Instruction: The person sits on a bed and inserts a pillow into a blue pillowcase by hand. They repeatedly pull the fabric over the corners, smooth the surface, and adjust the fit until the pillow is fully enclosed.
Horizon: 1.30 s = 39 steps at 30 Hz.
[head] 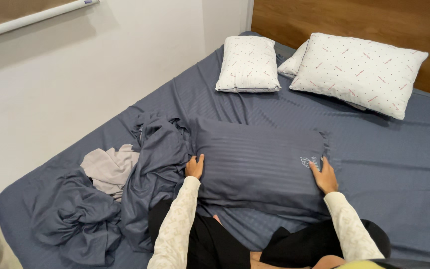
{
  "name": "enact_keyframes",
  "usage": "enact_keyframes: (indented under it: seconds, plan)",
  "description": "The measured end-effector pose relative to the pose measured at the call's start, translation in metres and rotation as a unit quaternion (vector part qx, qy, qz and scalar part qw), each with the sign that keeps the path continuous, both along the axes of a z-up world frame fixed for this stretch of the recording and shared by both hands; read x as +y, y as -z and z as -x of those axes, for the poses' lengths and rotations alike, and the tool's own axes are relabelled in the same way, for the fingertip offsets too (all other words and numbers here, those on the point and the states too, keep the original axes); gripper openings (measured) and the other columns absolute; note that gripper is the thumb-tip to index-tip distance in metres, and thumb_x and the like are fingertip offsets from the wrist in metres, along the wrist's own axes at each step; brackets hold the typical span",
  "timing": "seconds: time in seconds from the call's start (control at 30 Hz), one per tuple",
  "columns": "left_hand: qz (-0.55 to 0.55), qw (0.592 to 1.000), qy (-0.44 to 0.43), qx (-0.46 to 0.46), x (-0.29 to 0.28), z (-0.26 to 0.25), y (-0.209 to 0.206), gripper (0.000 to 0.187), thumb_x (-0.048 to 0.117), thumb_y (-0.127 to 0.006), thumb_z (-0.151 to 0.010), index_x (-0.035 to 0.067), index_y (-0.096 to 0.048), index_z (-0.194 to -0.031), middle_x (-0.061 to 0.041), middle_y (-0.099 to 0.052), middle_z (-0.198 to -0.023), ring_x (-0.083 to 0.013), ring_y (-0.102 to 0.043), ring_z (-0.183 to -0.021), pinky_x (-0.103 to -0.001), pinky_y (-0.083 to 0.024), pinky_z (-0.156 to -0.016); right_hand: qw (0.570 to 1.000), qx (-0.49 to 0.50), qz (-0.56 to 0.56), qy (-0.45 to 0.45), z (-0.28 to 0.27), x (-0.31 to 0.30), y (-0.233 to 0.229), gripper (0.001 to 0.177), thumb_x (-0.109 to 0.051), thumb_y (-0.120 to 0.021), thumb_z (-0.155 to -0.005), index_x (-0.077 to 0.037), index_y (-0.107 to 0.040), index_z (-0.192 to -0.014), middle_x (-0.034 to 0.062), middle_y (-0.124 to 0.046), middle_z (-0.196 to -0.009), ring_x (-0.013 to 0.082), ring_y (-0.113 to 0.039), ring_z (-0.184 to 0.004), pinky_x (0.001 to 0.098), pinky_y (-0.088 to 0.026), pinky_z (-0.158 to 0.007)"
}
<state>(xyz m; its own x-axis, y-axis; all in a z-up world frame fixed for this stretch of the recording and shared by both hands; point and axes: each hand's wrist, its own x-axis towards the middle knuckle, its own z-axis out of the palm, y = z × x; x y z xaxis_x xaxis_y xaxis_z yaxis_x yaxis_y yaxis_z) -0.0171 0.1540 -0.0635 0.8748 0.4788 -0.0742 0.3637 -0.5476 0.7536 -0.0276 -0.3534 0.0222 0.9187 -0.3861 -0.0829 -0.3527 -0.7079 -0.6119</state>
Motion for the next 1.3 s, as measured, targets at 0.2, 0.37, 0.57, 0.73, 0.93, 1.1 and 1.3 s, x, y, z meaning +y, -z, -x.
enact_keyframes:
  seconds: [0.2, 0.37, 0.57, 0.73, 0.93, 1.1, 1.3]
  plan:
    - [0.075, 0.996, 0.011, -0.056, -0.004, -0.017, -0.001, 0.053, 0.048, -0.066, -0.095, -0.002, -0.074, -0.107, -0.028, -0.073, -0.105, -0.0439, -0.066, -0.1, -0.047, -0.05, -0.09, 0.933, -0.067, -0.349, 0.058, 0.002, 0.001, 0.014, 0.074, -0.051, -0.073, -0.095, 0.014, -0.063, -0.129, 0.0236, -0.067, -0.128, 0.0292, -0.062, -0.119, 0.037, -0.046, -0.102]
    - [0.225, 0.93, 0.045, -0.287, 0.003, -0.03, -0.048, 0.028, 0.018, -0.072, -0.102, -0.009, -0.067, -0.094, -0.025, -0.066, -0.084, -0.0326, -0.058, -0.072, -0.037, -0.046, -0.073, 0.899, -0.328, -0.288, 0.033, -0.008, -0.007, 0.003, 0.043, -0.035, -0.073, -0.106, 0.007, -0.068, -0.115, 0.0109, -0.066, -0.103, 0.0172, -0.055, -0.092, 0.034, -0.045, -0.085]
    - [-0.099, 0.845, 0.032, -0.525, 0.023, -0.027, -0.077, 0.026, 0.018, -0.079, -0.093, -0.004, -0.068, -0.101, -0.019, -0.072, -0.112, -0.0371, -0.069, -0.105, -0.039, -0.052, -0.095, 0.851, -0.43, -0.278, -0.119, -0.005, -0.049, -0.02, 0.037, -0.026, -0.072, -0.102, 0.0, -0.057, -0.123, 0.004, -0.063, -0.111, 0.0144, -0.055, -0.099, 0.0332, -0.045, -0.089]
    - [0.285, 0.948, -0.005, -0.142, 0.055, -0.016, -0.028, 0.053, 0.047, -0.053, -0.099, 0.002, -0.068, -0.123, -0.016, -0.068, -0.121, -0.0388, -0.062, -0.116, -0.045, -0.046, -0.098, 0.849, -0.099, -0.511, 0.093, 0.001, -0.068, -0.025, 0.048, -0.04, -0.055, -0.097, -0.01, -0.057, -0.134, -0.0008, -0.063, -0.126, 0.0201, -0.057, -0.11, 0.0444, -0.049, -0.091]
    - [0.1, 0.993, 0.069, -0.008, 0.032, 0.002, 0.002, 0.068, 0.057, -0.072, -0.091, -0.002, -0.072, -0.125, -0.023, -0.07, -0.125, -0.0386, -0.06, -0.123, -0.044, -0.043, -0.106, 0.894, 0.047, -0.424, 0.137, 0.023, -0.047, -0.002, 0.065, -0.053, -0.053, -0.101, 0.001, -0.061, -0.137, 0.017, -0.065, -0.132, 0.0341, -0.06, -0.124, 0.0461, -0.047, -0.101]
    - [-0.036, 0.998, -0.017, -0.056, 0.035, 0.007, 0.004, 0.044, 0.032, -0.076, -0.081, 0.005, -0.071, -0.115, -0.022, -0.073, -0.112, -0.04, -0.067, -0.109, -0.046, -0.051, -0.095, 0.969, -0.044, -0.189, 0.155, 0.037, -0.055, -0.015, 0.042, -0.033, -0.058, -0.101, -0.003, -0.065, -0.129, 0.0145, -0.069, -0.123, 0.033, -0.064, -0.116, 0.0473, -0.046, -0.102]
    - [-0.109, 0.976, 0.025, -0.186, 0.019, 0.016, -0.023, 0.029, 0.022, -0.068, -0.089, 0.009, -0.068, -0.115, -0.015, -0.071, -0.116, -0.0385, -0.066, -0.108, -0.048, -0.052, -0.09, 0.917, -0.369, 0.098, 0.116, 0.044, -0.035, -0.029, 0.02, -0.009, -0.063, -0.102, -0.006, -0.069, -0.121, 0.0099, -0.072, -0.114, 0.0289, -0.068, -0.109, 0.0491, -0.043, -0.105]
